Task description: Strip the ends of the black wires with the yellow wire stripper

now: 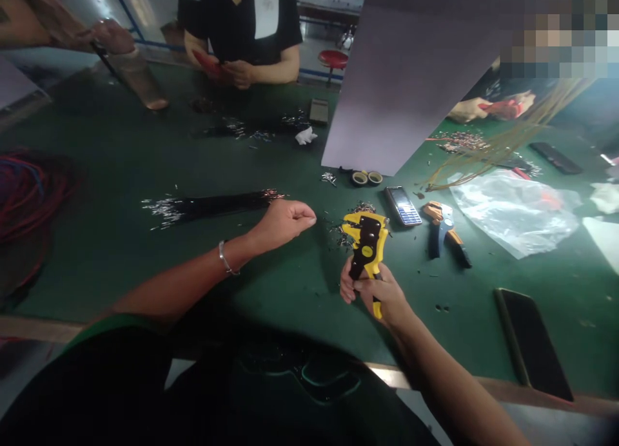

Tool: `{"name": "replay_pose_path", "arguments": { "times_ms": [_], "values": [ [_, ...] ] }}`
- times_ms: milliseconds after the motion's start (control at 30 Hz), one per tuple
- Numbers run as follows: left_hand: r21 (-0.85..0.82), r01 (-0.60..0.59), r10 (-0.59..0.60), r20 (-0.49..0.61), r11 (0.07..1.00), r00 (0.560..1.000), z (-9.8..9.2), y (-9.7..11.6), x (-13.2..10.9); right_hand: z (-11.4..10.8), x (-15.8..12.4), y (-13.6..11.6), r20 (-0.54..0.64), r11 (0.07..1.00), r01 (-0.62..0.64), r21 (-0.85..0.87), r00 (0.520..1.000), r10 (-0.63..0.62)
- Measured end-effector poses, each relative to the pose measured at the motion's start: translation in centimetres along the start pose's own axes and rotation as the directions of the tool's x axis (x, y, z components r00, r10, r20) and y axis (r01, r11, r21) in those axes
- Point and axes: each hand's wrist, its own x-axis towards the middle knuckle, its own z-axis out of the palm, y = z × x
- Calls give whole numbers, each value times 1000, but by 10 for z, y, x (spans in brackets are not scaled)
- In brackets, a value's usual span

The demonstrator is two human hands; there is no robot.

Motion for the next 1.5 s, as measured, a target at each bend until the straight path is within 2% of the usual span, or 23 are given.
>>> {"name": "replay_pose_path", "arguments": {
  "times_ms": [267,500,700,867,967,1167,1500],
  "values": [
    [-80,-3,5,28,997,1000,1,0,-3,-2,2,4,165,996,-72,-57,983,81],
    [-114,-39,37,-13,993,999,1,7,-5,6,-1,-2,217,997,-64,41,975,54],
    [-85,-106,101,-55,991,993,2,13,-8,9,0,-4,268,988,-116,101,960,85],
    [-21,-232,229,-87,972,969,5,17,-13,11,0,-4,293,984,-140,107,951,103],
    [0,-265,264,-90,964,960,7,17,-15,12,0,-5,309,985,-141,103,945,103],
    [15,-264,264,-89,964,960,8,16,-16,11,-3,-2,299,988,-106,114,952,67],
    [-11,-212,211,-64,977,975,7,19,-16,8,-5,-2,267,988,-127,92,959,99]
  ]
}}
